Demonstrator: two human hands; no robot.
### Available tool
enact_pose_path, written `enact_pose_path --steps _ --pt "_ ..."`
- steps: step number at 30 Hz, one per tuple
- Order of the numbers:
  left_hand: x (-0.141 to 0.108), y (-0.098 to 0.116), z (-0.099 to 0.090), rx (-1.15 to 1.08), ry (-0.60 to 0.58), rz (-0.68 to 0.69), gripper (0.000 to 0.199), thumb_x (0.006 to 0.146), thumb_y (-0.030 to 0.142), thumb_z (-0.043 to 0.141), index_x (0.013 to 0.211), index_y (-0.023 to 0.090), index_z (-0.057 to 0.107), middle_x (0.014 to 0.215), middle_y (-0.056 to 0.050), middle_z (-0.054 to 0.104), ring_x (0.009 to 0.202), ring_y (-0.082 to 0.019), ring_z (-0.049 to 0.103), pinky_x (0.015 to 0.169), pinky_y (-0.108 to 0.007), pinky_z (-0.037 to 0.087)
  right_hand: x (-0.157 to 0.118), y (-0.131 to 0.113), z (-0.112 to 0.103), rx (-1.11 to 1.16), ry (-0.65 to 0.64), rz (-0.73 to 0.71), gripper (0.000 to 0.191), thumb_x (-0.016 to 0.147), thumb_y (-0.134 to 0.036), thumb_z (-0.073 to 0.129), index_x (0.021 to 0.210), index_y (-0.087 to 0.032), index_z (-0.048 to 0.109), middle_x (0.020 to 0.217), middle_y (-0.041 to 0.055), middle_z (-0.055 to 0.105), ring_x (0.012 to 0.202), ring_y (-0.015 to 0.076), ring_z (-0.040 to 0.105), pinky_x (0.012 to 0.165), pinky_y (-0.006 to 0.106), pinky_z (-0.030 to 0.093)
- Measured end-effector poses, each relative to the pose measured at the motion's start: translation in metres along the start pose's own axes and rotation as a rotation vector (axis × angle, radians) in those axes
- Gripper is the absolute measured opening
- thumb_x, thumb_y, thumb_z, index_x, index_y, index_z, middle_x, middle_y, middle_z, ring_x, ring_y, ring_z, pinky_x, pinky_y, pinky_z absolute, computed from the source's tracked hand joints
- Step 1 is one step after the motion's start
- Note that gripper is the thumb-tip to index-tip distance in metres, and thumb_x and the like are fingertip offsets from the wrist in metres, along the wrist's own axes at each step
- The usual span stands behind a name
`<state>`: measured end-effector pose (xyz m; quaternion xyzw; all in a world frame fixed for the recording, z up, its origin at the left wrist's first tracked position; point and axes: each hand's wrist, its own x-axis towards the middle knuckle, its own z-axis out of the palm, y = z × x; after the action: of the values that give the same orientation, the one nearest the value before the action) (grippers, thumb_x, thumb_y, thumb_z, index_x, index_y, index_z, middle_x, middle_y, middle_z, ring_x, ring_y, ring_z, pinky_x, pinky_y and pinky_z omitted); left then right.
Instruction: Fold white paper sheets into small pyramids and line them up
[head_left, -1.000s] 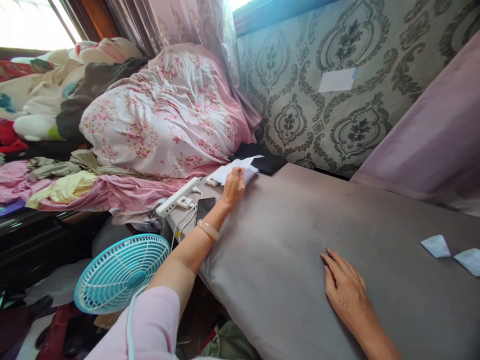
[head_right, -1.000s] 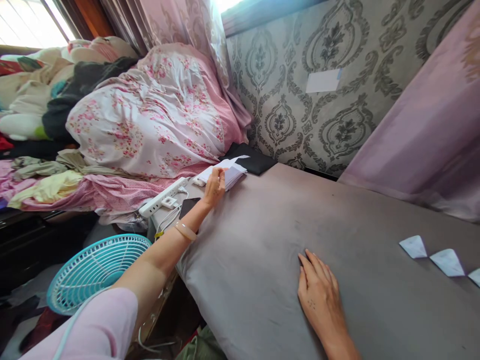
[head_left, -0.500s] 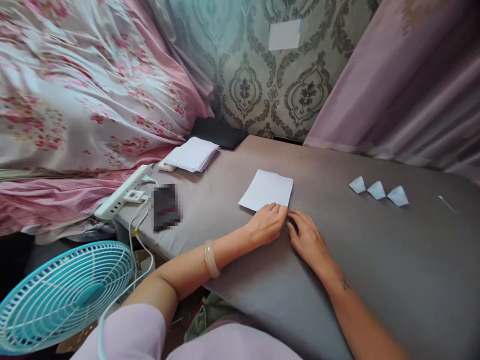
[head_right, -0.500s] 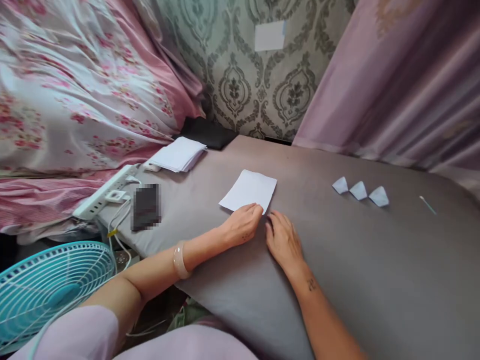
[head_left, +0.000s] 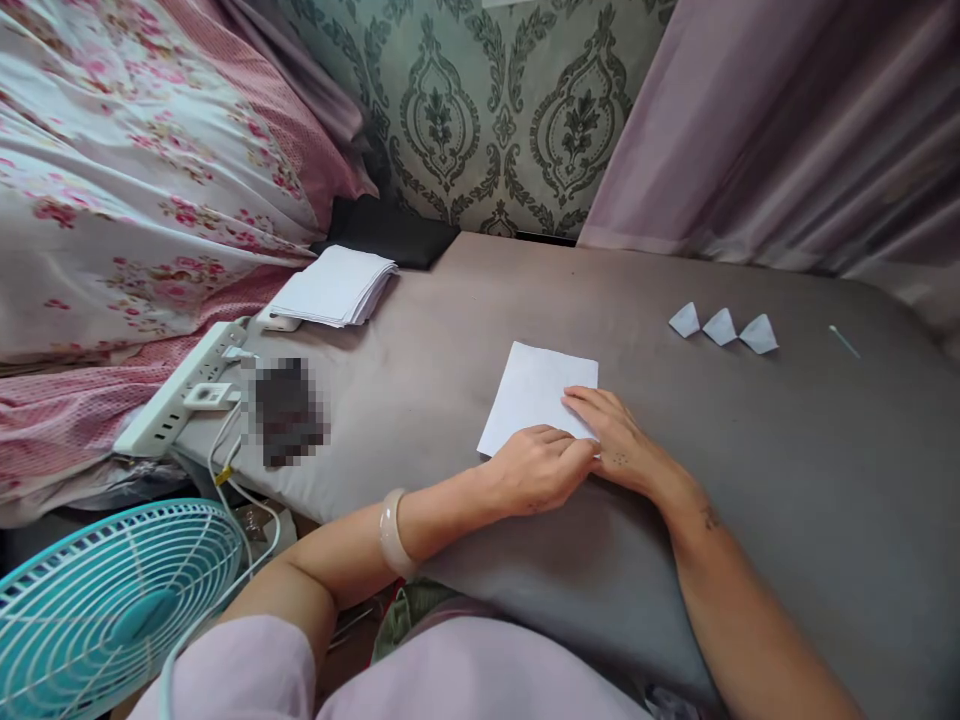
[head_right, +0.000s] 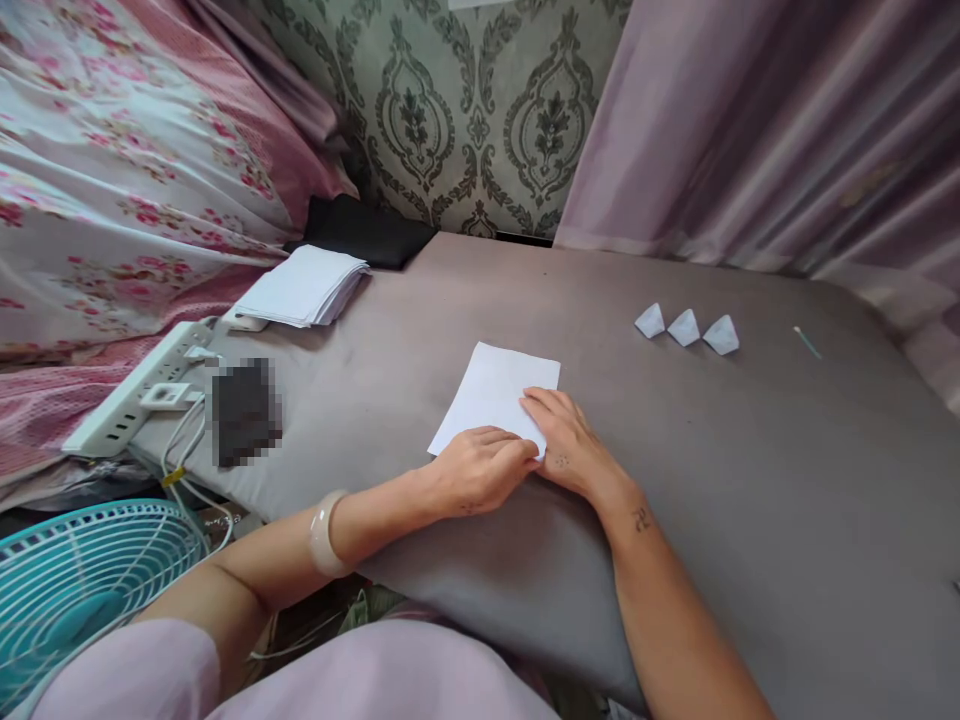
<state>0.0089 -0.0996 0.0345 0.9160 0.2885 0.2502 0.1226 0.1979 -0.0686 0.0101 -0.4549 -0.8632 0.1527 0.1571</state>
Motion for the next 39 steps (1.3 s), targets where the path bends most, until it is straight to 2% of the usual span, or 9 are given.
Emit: enact_pose_path --steps 2,7,9,11,14,21,28,34,39 --pt "-0.001 -0.004 -0.009 -0.195 0.101 -0.104 0.028 0.097 0.038 0.039 0.098 0.016 0.056 0.084 -0.007 0.071 0.078 -0.017 0.068 0.075 -0.029 0.053 -0.001 0.001 -0.002 0.031 -0.024 0.007 0.052 0.077 -0.023 0.057 0.128 -0.016 0.053 0.137 0.0147 0.048 0.126 0.0295 0.042 0.105 0.046 0.039" --pt "-0.003 -0.041 -0.037 -0.624 0.467 -0.569 0.041 0.098 0.048 0.033 0.098 0.016 0.058 0.088 -0.008 0.073 0.085 -0.016 0.068 0.082 -0.028 0.051 -0.002 -0.001 -0.011 0.08 -0.029 0.066 0.041 0.078 -0.024 0.059 0.119 -0.022 0.061 0.123 0.0103 0.055 0.11 0.0266 0.05 0.094 0.041 0.045" --pt "-0.005 -0.058 -0.042 -0.662 0.476 -0.698 0.05 0.096 0.055 0.031 0.1 0.014 0.06 0.09 -0.01 0.073 0.091 -0.019 0.067 0.083 -0.031 0.05 -0.001 -0.003 -0.013 0.086 0.004 0.109 0.031 0.081 -0.028 0.058 0.11 -0.022 0.064 0.115 0.0092 0.058 0.103 0.0251 0.052 0.091 0.04 0.045" --pt "-0.008 -0.072 -0.042 -0.65 0.402 -0.823 0.061 0.094 0.061 0.025 0.1 0.014 0.064 0.094 -0.01 0.073 0.097 -0.022 0.064 0.085 -0.033 0.049 0.0 -0.003 -0.014 0.101 0.071 0.2 0.024 0.085 -0.037 0.055 0.1 -0.022 0.066 0.106 0.0083 0.061 0.098 0.0236 0.054 0.088 0.038 0.046" --pt "-0.009 -0.083 -0.037 -0.652 0.287 -0.928 0.07 0.091 0.067 0.022 0.102 0.015 0.067 0.1 -0.01 0.072 0.101 -0.024 0.063 0.088 -0.035 0.047 0.002 -0.002 -0.012 0.127 0.153 0.372 0.031 0.086 -0.048 0.052 0.094 -0.021 0.065 0.098 0.0073 0.063 0.093 0.0225 0.056 0.08 0.034 0.046" --pt "-0.009 -0.085 -0.03 -0.604 0.203 -0.895 0.062 0.092 0.064 0.026 0.094 0.017 0.067 0.104 -0.009 0.071 0.106 -0.025 0.06 0.095 -0.036 0.043 0.008 0.0 -0.001 0.049 0.24 0.587 0.035 0.086 -0.049 0.049 0.083 -0.018 0.065 0.104 0.0107 0.061 0.095 0.0241 0.058 0.08 0.035 0.045" --pt "-0.008 -0.085 -0.019 -0.468 0.195 -0.804 0.033 0.082 0.038 0.059 0.105 0.015 0.058 0.085 -0.006 0.069 0.079 -0.018 0.062 0.077 -0.032 0.049 0.011 0.001 0.003 -0.019 0.313 0.658 0.034 0.08 -0.053 0.056 0.072 -0.021 0.05 0.095 0.007 0.054 0.078 0.0194 0.057 0.074 0.034 0.045" --pt "-0.006 -0.081 -0.019 -0.456 0.184 -0.808 0.024 0.082 0.026 0.057 0.104 0.016 0.056 0.083 -0.004 0.068 0.077 -0.016 0.061 0.077 -0.034 0.049 0.013 0.0 0.006 -0.054 0.322 0.675 0.035 0.08 -0.056 0.055 0.077 -0.021 0.052 0.098 0.0085 0.054 0.082 0.0229 0.058 0.072 0.037 0.045" --pt "-0.01 -0.083 -0.012 -0.192 0.15 -0.748 0.03 0.083 0.022 0.057 0.111 0.016 0.055 0.09 -0.006 0.067 0.091 -0.022 0.057 0.085 -0.041 0.048 0.014 -0.002 0.006 -0.047 0.345 0.699 0.047 0.079 -0.055 0.057 0.107 -0.017 0.053 0.112 0.0138 0.054 0.095 0.0279 0.058 0.078 0.04 0.045"
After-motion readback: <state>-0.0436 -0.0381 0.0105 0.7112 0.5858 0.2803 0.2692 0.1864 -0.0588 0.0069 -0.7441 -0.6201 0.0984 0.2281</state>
